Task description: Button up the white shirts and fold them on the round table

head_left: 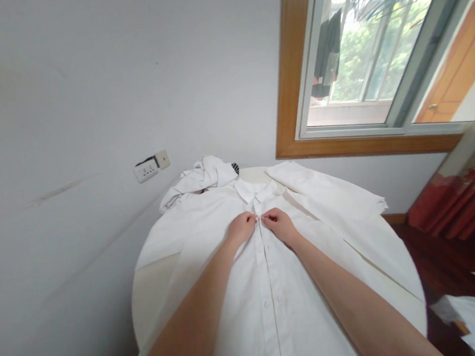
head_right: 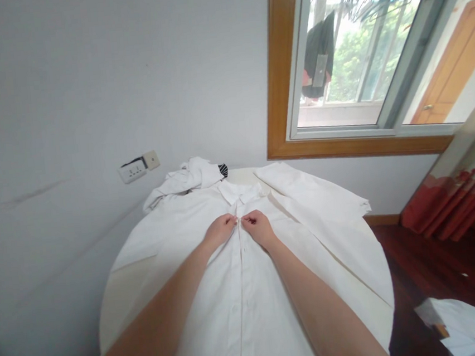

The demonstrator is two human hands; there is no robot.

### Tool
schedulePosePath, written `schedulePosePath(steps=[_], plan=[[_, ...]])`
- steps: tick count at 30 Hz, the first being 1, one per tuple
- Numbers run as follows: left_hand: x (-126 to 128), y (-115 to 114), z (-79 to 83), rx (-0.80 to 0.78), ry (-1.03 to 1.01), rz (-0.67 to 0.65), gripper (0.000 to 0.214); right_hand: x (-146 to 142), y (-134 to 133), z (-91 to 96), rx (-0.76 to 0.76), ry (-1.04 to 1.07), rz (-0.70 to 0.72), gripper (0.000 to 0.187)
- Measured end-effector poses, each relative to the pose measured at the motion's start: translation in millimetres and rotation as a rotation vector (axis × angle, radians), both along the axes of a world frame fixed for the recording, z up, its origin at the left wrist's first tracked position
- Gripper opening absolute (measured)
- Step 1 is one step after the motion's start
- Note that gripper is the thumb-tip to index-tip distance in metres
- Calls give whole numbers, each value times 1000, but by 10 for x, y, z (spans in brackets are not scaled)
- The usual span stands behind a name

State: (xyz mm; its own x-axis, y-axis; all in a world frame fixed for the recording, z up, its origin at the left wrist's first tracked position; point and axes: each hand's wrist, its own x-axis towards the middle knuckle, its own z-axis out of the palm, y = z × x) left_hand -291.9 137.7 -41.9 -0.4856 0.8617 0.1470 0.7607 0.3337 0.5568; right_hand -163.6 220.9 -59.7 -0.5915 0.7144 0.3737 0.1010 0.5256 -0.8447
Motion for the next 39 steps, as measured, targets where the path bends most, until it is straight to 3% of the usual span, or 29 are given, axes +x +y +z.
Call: schedulePosePath(steps=[7,12,14,17,20,22,28,39], plan=[[-15,43,-55,29,-25,3,32,-7,-5,6,23,0,-5,19],[14,39,-25,16,101,18,29,30,29,6,49,-39,74,23],[20,35,-16,5,125,26,30,30,51,4,-59,-36,145,25],[15,39,-24,1,130,21,33,-4,72,21,-372,22,248,19],[-8,54,-52,10,129,18,34,-54,76,57,-651,86,258,7],[-28,69,-74,15,120,14,33,-73,76,76,-722,91,248,4],[-73,98,-127,87,23,-4,30,-35,68,109,-665,50,262,9],[-79,11,-96,244,-281,-68,23,-28,47,130,-359,-14,245,23]])
